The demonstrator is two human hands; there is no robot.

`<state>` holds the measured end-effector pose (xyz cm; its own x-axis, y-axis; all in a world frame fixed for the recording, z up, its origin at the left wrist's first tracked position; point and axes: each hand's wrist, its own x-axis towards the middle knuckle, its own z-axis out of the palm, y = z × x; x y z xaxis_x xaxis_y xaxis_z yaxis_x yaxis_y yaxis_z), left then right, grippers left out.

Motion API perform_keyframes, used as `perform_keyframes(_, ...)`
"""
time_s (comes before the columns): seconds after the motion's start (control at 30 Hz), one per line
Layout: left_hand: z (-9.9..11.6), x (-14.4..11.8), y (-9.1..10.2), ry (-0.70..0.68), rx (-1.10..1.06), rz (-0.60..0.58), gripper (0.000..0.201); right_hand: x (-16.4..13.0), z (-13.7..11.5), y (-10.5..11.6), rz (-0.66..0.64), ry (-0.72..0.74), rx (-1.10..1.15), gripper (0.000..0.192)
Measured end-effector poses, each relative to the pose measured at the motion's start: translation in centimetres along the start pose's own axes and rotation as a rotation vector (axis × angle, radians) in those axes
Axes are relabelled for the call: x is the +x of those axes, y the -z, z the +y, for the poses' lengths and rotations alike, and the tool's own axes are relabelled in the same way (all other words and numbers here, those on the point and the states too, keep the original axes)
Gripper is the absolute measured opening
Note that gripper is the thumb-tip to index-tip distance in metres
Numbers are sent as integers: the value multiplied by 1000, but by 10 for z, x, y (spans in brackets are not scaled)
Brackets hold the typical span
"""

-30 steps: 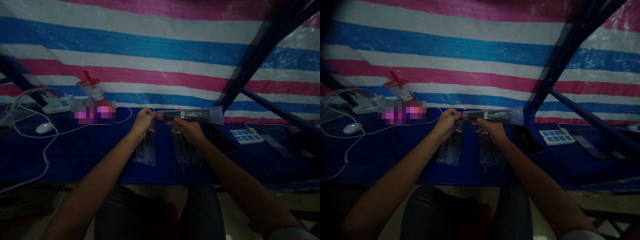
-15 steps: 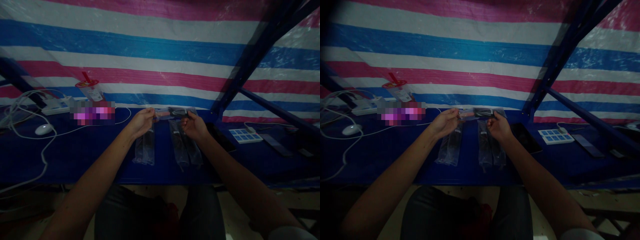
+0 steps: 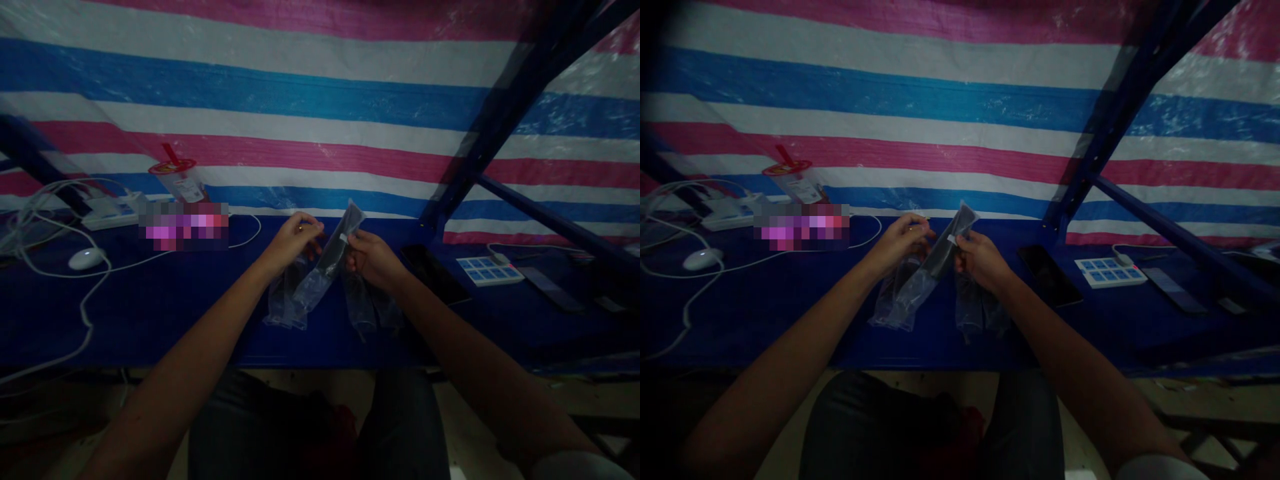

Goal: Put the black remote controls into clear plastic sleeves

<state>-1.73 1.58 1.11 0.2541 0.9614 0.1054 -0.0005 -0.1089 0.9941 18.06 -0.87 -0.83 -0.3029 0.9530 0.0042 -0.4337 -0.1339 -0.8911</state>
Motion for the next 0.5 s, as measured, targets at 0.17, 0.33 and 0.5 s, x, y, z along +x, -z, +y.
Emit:
perform_keyframes(0.17, -6, -4, -3, -76, 224, -100, 61, 0, 12, -6, -52, 1, -97, 37)
perform_keyframes(0.33, -10, -3, 3, -145, 588, -87, 59, 7, 12, 3, 200, 31, -172, 65)
perform_keyframes(0.5, -15, -3, -2, -214, 1021, 7, 26, 12, 8, 9, 318, 150, -398, 32)
